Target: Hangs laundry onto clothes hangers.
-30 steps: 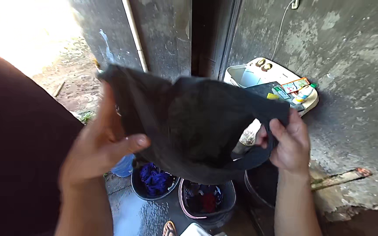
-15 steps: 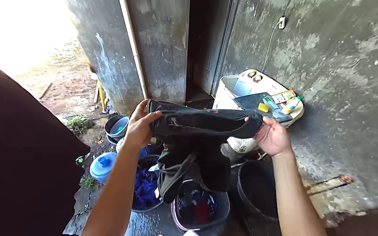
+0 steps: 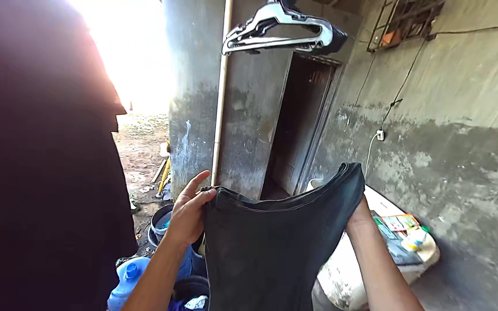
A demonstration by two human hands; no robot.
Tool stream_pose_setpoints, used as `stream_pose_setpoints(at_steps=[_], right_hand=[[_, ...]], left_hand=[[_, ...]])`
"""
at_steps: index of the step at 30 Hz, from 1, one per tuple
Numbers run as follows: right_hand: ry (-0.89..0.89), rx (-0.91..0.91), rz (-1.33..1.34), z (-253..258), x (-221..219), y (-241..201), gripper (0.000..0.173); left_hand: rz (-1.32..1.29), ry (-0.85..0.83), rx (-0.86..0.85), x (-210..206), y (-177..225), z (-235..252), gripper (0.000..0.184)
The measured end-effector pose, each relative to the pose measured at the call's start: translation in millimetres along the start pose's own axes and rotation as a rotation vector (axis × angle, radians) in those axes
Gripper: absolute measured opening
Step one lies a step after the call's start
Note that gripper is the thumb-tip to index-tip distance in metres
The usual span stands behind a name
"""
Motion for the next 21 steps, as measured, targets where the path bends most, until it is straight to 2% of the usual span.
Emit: stream_pose_setpoints(at_steps=[2,3,5,7,8,10,13,14,17,19,21], right_hand=[[-0.292,-0.185,0.205,11,-45,-4,0.049],[-0.453,-0.210,0.210,15,-68,-9,0.045],[-0.706,-0.133,0.214,22,-101,-19,0.026],[-0.745,0.004,0.226,33,-109,-35,0.034],[-0.727,0.115,0.220,40,-105,-46,0.039],[-0.529,0.267,0.149,60,-102,-63,0.043],[-0.217,0.289,0.135,85,-115,-74,0.030],[-0.128,0.279,0.119,93,-121,-77,0.032],[-0.034,0.301,0.015,114,-143,-88,0.037],[0.025,0.437,-0.154,126,-159,-102,0.044],[0.112,0.625,-0.478,136,-177,-121,0.050]], left_hand=[[-0.034,0.033,-0.037,5,18,-1,0.054],[-0.048,0.052,-0.066,8,27,-1,0.053],[-0.076,0.101,-0.109,14,43,1,0.049],[-0.117,0.117,-0.146,16,56,0,0.047],[-0.136,0.103,-0.158,16,62,-1,0.047],[-0.171,0.054,-0.169,9,75,-3,0.048],[-0.167,-0.038,-0.190,-15,96,1,0.049],[-0.155,-0.071,-0.205,-24,102,5,0.050],[-0.116,-0.155,-0.231,-48,117,19,0.052],[-0.105,-0.188,-0.219,-61,121,27,0.052],[-0.101,-0.203,-0.205,-71,121,33,0.053]])
Point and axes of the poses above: each hand's wrist, its own z-axis towards the middle knuckle, its own x-axis out of the back of the hand, y = z × x, the point moved 8 cm from there along z, towards the middle knuckle, and after that the axes turned 9 degrees about z, right-handed, at the moved point
